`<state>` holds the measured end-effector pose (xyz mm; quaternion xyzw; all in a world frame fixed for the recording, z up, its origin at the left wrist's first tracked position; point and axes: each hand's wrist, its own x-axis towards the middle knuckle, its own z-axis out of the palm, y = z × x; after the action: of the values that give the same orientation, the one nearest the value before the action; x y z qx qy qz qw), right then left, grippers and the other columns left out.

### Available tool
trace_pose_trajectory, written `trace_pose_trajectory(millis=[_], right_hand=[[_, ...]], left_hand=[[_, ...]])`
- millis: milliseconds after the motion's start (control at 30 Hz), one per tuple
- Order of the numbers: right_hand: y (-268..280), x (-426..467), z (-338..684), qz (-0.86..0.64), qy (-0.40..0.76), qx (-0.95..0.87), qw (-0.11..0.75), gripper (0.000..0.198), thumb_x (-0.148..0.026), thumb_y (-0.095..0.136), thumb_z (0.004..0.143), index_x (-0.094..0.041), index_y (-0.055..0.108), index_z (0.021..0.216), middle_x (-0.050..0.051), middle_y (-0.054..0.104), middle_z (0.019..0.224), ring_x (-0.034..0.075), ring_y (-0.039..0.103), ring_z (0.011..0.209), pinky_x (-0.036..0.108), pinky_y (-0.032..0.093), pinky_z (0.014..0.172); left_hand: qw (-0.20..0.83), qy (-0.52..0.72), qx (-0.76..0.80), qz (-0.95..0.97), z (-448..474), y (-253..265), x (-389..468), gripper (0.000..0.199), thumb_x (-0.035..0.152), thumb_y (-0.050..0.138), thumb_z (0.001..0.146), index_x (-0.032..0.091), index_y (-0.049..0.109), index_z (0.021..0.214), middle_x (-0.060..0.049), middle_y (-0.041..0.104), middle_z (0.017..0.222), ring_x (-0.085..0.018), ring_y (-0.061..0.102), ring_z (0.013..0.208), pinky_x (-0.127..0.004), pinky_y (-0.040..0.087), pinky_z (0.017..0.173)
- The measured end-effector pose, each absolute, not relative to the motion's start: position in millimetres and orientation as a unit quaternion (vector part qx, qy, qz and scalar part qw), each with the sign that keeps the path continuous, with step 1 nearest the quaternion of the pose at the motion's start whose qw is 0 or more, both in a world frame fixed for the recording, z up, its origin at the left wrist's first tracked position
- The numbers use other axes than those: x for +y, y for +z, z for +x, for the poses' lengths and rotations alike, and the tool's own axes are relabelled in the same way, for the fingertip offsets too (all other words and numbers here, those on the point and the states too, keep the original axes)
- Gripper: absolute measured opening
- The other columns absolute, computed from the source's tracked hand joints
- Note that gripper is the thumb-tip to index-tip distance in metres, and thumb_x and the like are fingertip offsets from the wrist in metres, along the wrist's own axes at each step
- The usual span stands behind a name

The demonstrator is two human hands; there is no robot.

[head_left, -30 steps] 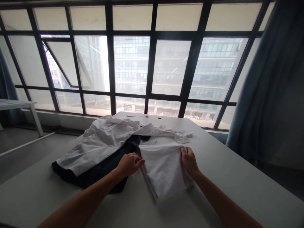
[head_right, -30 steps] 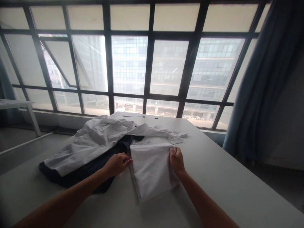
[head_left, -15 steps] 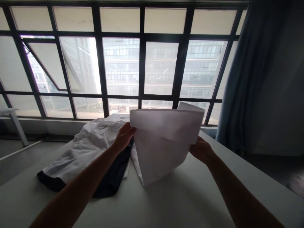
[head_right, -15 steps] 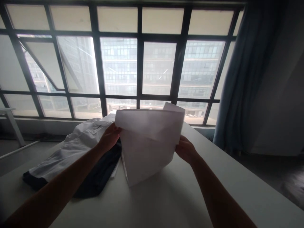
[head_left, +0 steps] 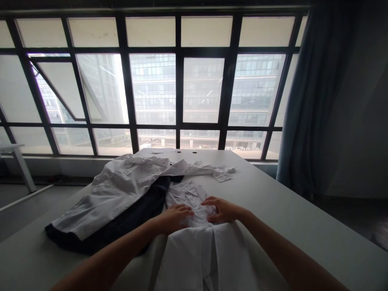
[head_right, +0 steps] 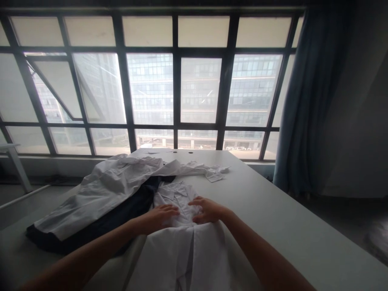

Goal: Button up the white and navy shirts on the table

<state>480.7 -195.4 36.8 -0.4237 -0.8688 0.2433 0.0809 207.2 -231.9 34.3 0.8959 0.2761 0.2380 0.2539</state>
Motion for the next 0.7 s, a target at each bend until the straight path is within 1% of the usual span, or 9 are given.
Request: trace_pose_trajectory(millis=[67,167,233,300,367,433,500,600,700], right_hand=[[27.7,-198.3,474.9,-0.420,0.209,-0.878,0.093,0.052,-0.038,0.068,0.081,-0.024,0.063,0.131,0.012,0.057,0.131,0.024,0.061,0.101,0.034,0.049,0.087],[24.6,-198.7,476.4,-0.448,0.202,-0.865,0.099,0.031,-0.026,0.061,0.083,-0.022,0.072,0.112,0.008,0.069,0.098,0.020,0.062,0.081,0.030,0.048,0.073],[25.6,-195.5,485.6,-0.474,0.187,-0.854,0.106,0.021,-0.021,0.060,0.081,-0.021,0.073,0.097,0.006,0.069,0.082,0.019,0.060,0.073,0.027,0.044,0.067],[26.0,-190.8,501.1,-0.521,0.153,-0.830,0.126,0.014,-0.020,0.059,0.080,-0.019,0.071,0.086,0.005,0.068,0.076,0.018,0.059,0.070,0.026,0.041,0.065],[24.5,-186.3,519.7,-0.566,0.122,-0.800,0.156,0.012,-0.021,0.057,0.081,-0.019,0.069,0.082,0.005,0.068,0.077,0.019,0.060,0.072,0.026,0.040,0.067],[21.9,-183.3,535.9,-0.596,0.101,-0.777,0.176,0.014,-0.022,0.055,0.083,-0.018,0.068,0.083,0.005,0.069,0.081,0.020,0.060,0.076,0.027,0.040,0.069],[19.5,-182.3,544.5,-0.623,0.075,-0.761,0.168,0.014,-0.022,0.055,0.083,-0.018,0.068,0.084,0.007,0.070,0.088,0.021,0.062,0.082,0.028,0.041,0.071],[20.5,-184.4,541.0,-0.662,0.027,-0.734,0.149,0.013,-0.018,0.057,0.080,-0.018,0.069,0.084,0.010,0.069,0.099,0.023,0.062,0.088,0.028,0.043,0.074],[28.2,-191.0,526.4,-0.661,-0.004,-0.732,0.168,0.020,-0.011,0.054,0.078,-0.016,0.071,0.086,0.012,0.066,0.108,0.022,0.063,0.089,0.030,0.045,0.078]], left_hand=[[0.233,0.230,0.286,0.901,214.0,26.1,-228.4,0.031,0.034,0.056,0.096,0.018,0.058,0.123,-0.010,0.058,0.125,-0.021,0.061,0.104,-0.042,0.054,0.089],[0.191,0.223,0.308,0.905,212.9,23.8,-225.2,0.029,0.034,0.055,0.097,0.020,0.059,0.122,-0.010,0.058,0.126,-0.020,0.061,0.104,-0.040,0.053,0.089],[0.165,0.224,0.325,0.904,203.2,30.3,-222.1,0.029,0.035,0.055,0.097,0.020,0.060,0.121,-0.010,0.058,0.126,-0.020,0.061,0.104,-0.040,0.053,0.090],[0.138,0.231,0.342,0.900,184.6,42.0,-216.9,0.027,0.035,0.055,0.096,0.019,0.061,0.118,-0.010,0.060,0.123,-0.020,0.060,0.104,-0.040,0.052,0.091],[0.090,0.247,0.370,0.891,157.5,54.6,-209.9,0.021,0.033,0.055,0.095,0.020,0.066,0.107,-0.009,0.064,0.114,-0.022,0.060,0.102,-0.041,0.046,0.095],[-0.027,0.274,0.431,0.859,126.6,62.9,-202.5,0.019,0.031,0.051,0.094,0.022,0.068,0.095,-0.008,0.068,0.102,-0.024,0.059,0.099,-0.041,0.042,0.096],[-0.099,0.272,0.490,0.823,99.5,65.0,-196.6,0.019,0.028,0.049,0.092,0.022,0.067,0.090,-0.008,0.069,0.099,-0.026,0.059,0.101,-0.042,0.040,0.096],[-0.136,0.252,0.552,0.783,82.2,61.6,-194.9,0.019,0.021,0.048,0.089,0.020,0.066,0.093,-0.010,0.069,0.105,-0.028,0.059,0.103,-0.043,0.041,0.093],[-0.127,0.270,0.539,0.788,99.3,60.9,-204.1,0.025,0.019,0.043,0.091,0.019,0.067,0.100,-0.010,0.069,0.109,-0.028,0.061,0.105,-0.042,0.041,0.093]])
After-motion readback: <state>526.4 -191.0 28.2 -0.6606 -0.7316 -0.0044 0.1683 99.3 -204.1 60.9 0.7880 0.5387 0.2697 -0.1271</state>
